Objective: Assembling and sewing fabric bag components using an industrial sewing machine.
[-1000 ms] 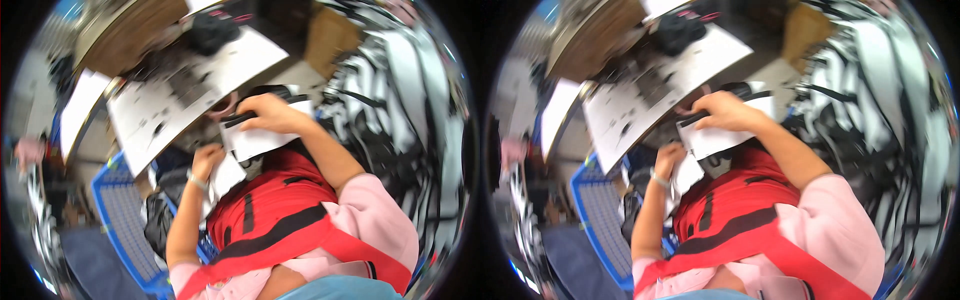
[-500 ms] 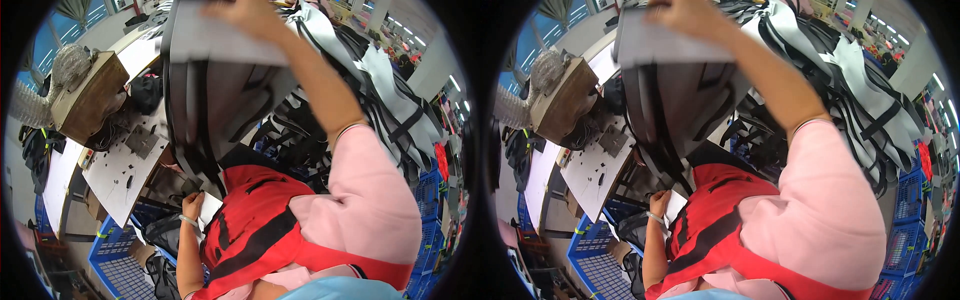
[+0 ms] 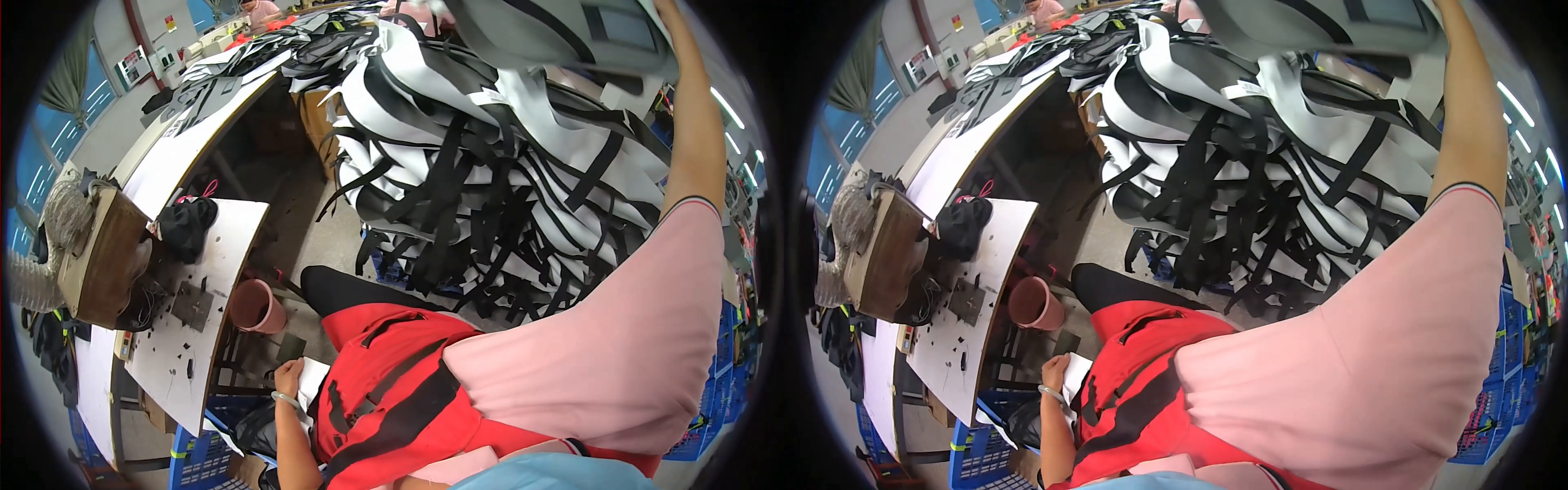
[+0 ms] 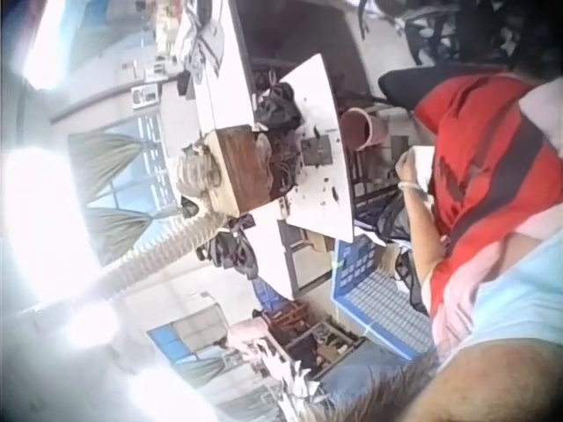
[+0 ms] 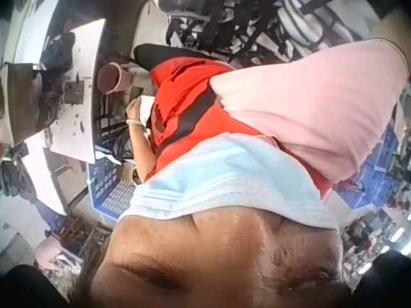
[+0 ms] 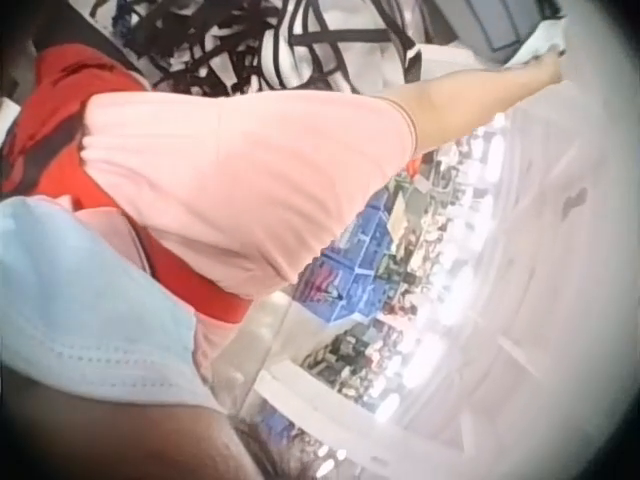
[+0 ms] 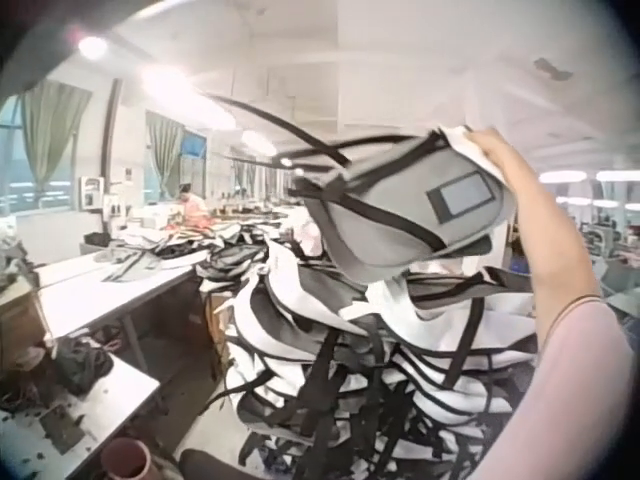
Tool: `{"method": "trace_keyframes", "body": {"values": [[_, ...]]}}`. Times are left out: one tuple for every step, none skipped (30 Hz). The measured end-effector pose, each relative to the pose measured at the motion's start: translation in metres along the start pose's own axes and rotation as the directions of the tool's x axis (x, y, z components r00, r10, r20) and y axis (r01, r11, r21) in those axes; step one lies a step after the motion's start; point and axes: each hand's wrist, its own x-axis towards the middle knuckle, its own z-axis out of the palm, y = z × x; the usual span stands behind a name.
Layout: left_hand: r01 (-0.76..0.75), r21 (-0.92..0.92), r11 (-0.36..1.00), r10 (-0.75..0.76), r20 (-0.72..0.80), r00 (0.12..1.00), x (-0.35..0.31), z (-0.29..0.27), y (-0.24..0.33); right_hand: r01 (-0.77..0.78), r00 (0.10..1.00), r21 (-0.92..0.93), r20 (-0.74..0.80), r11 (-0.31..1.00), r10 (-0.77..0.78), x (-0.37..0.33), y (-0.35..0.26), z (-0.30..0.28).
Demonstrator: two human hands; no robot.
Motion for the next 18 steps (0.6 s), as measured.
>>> {"method": "trace_keyframes", "body": {"values": [[-0.004,-0.045,0.999,0.006,0.042,0.999,0.018,0.004,-0.005,-0.085,0.996,-0.139,-0.029,0.987,0.082,0.008,0.056,-0.038],[0.01,-0.028,1.0,-0.007,0.105,0.994,0.033,0.008,-0.002,-0.18,0.983,-0.273,-0.07,0.945,0.167,0.034,0.071,-0.098],[-0.007,-0.062,0.998,0.018,0.173,0.985,0.06,0.015,-0.013,-0.145,0.988,-0.509,-0.033,0.848,0.149,0.017,0.114,-0.154],[0.0,-0.071,0.997,0.011,0.149,0.989,0.053,0.018,-0.015,-0.232,0.973,-0.501,-0.116,0.834,0.201,0.007,0.155,-0.133],[0.029,-0.041,0.999,-0.026,0.087,0.996,0.031,0.015,-0.002,-0.46,0.883,-0.297,-0.056,0.837,0.465,-0.015,0.208,-0.08],[0.041,-0.033,0.999,-0.039,0.053,0.998,0.02,0.013,0.001,-0.742,0.652,0.067,0.308,0.667,0.693,-0.038,0.245,-0.056],[0.046,-0.033,0.998,-0.045,0.048,0.998,0.02,0.014,0.003,-0.696,0.679,0.042,0.364,0.717,0.637,-0.06,0.272,-0.048],[0.062,-0.016,0.998,-0.062,0.017,0.998,0.012,0.011,0.008,-0.792,0.591,0.172,0.458,0.586,0.664,-0.085,0.302,-0.027],[0.055,-0.016,0.998,-0.054,0.05,0.997,0.022,0.013,0.004,-0.718,0.671,0.194,0.449,0.668,0.591,-0.097,0.317,-0.042],[0.058,-0.017,0.998,-0.057,0.055,0.997,0.024,0.012,0.0,-0.74,0.661,0.206,0.404,0.641,0.633,-0.099,0.322,-0.039],[0.061,-0.018,0.998,-0.06,0.063,0.996,0.026,0.013,-0.001,-0.759,0.647,0.217,0.357,0.614,0.673,-0.098,0.324,-0.039],[0.063,-0.013,0.998,-0.062,0.071,0.996,0.029,0.014,-0.002,-0.762,0.644,0.215,0.35,0.611,0.68,-0.092,0.323,-0.043],[0.05,-0.016,0.999,-0.048,0.076,0.996,0.031,0.013,-0.006,-0.636,0.764,0.216,0.306,0.741,0.567,-0.083,0.317,-0.051],[0.038,-0.021,0.999,-0.036,0.077,0.996,0.033,0.013,-0.009,-0.491,0.861,0.207,0.267,0.846,0.434,-0.073,0.31,-0.06],[0.043,-0.028,0.999,-0.041,0.075,0.996,0.032,0.011,-0.013,-0.464,0.864,0.111,0.276,0.879,0.421,-0.059,0.293,-0.064],[0.054,-0.028,0.998,-0.052,0.062,0.997,0.027,0.009,-0.011,-0.44,0.881,0.103,0.24,0.892,0.407,-0.056,0.287,-0.052],[0.061,-0.031,0.998,-0.059,0.058,0.997,0.023,0.009,-0.007,-0.413,0.9,0.089,0.196,0.906,0.39,-0.052,0.283,-0.05],[0.073,-0.026,0.997,-0.071,0.05,0.996,0.018,0.01,-0.004,-0.42,0.894,0.087,0.209,0.903,0.396,-0.046,0.276,-0.051]]}}
